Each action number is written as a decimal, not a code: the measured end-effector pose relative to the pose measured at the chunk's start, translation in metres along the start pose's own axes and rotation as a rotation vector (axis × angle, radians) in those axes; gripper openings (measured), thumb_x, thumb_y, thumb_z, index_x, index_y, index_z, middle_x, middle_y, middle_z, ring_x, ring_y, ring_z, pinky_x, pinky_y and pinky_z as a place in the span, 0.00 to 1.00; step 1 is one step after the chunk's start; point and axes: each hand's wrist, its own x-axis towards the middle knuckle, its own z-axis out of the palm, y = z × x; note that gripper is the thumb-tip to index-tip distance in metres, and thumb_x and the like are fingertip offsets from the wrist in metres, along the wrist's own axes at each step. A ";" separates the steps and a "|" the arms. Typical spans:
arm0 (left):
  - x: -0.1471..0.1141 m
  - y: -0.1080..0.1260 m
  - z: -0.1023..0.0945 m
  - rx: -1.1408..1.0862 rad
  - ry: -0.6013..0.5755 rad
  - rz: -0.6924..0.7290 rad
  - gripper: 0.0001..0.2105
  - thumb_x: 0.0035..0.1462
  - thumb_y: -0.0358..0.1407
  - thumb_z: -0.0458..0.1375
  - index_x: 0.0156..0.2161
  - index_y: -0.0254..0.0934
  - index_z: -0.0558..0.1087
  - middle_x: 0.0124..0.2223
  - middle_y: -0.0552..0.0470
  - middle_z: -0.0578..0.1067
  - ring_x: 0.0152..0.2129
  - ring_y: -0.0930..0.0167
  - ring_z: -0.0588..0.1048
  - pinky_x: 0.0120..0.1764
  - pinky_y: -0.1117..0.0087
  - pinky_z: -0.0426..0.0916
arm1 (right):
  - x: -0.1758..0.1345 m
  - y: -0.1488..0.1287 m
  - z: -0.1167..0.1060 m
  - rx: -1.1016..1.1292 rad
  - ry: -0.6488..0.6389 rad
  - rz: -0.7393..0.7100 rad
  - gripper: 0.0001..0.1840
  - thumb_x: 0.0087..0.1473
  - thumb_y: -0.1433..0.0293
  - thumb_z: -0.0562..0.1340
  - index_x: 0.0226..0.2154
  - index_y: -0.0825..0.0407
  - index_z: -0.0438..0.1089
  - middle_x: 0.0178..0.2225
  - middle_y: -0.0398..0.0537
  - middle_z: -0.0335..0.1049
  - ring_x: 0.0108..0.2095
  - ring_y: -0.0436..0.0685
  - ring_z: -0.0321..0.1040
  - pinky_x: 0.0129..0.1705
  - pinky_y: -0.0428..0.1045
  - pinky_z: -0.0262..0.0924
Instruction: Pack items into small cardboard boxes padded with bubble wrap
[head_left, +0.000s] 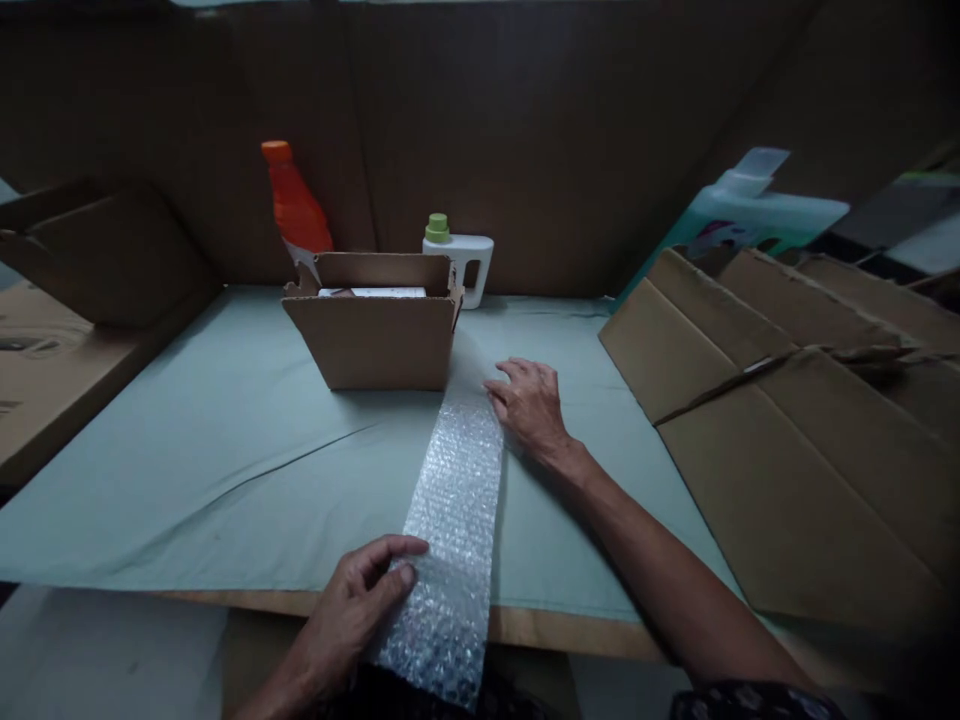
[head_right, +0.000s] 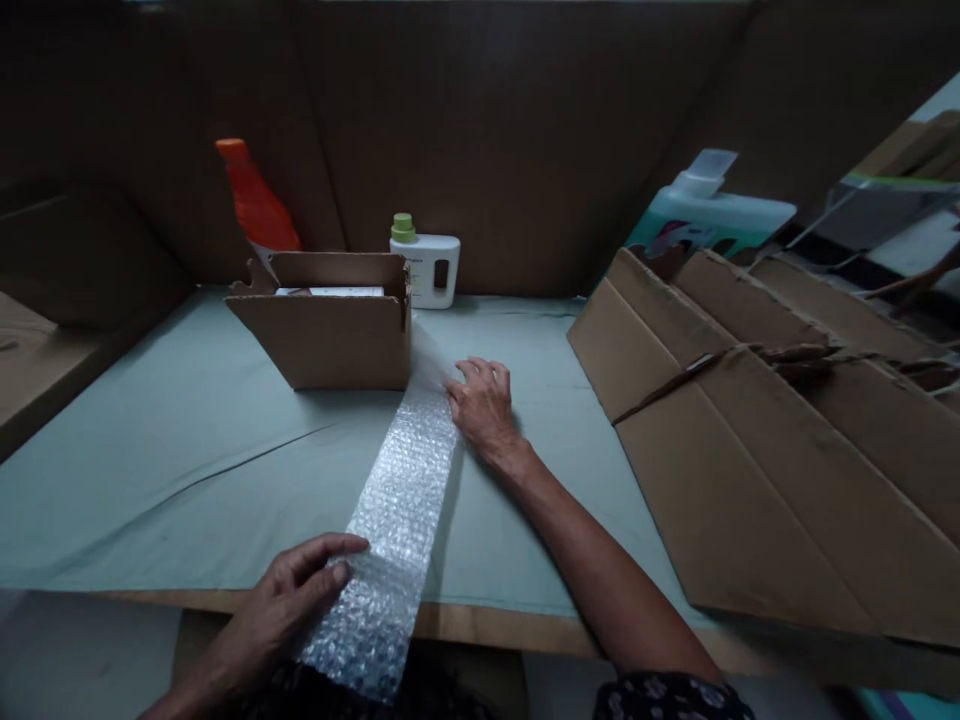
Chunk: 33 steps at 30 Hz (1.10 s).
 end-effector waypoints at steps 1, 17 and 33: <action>-0.001 -0.006 0.000 -0.021 -0.010 -0.008 0.30 0.51 0.55 0.66 0.52 0.36 0.76 0.32 0.52 0.73 0.25 0.73 0.66 0.29 0.72 0.60 | -0.001 -0.001 0.000 0.005 0.009 -0.008 0.08 0.58 0.74 0.64 0.35 0.49 0.80 0.49 0.54 0.76 0.52 0.64 0.65 0.54 0.60 0.51; -0.018 -0.008 -0.023 -0.061 0.148 0.073 0.21 0.44 0.48 0.71 0.41 0.36 0.78 0.33 0.49 0.80 0.27 0.70 0.75 0.31 0.72 0.68 | 0.027 -0.066 0.015 0.294 -0.239 -0.142 0.20 0.61 0.70 0.63 0.55 0.52 0.72 0.53 0.57 0.73 0.51 0.66 0.65 0.53 0.61 0.56; 0.032 0.026 -0.034 1.172 0.469 0.482 0.08 0.63 0.36 0.55 0.33 0.38 0.73 0.36 0.51 0.74 0.29 0.70 0.73 0.31 0.70 0.62 | -0.092 -0.107 -0.055 0.593 -0.195 0.088 0.35 0.61 0.69 0.62 0.67 0.47 0.53 0.43 0.53 0.75 0.42 0.63 0.71 0.47 0.62 0.66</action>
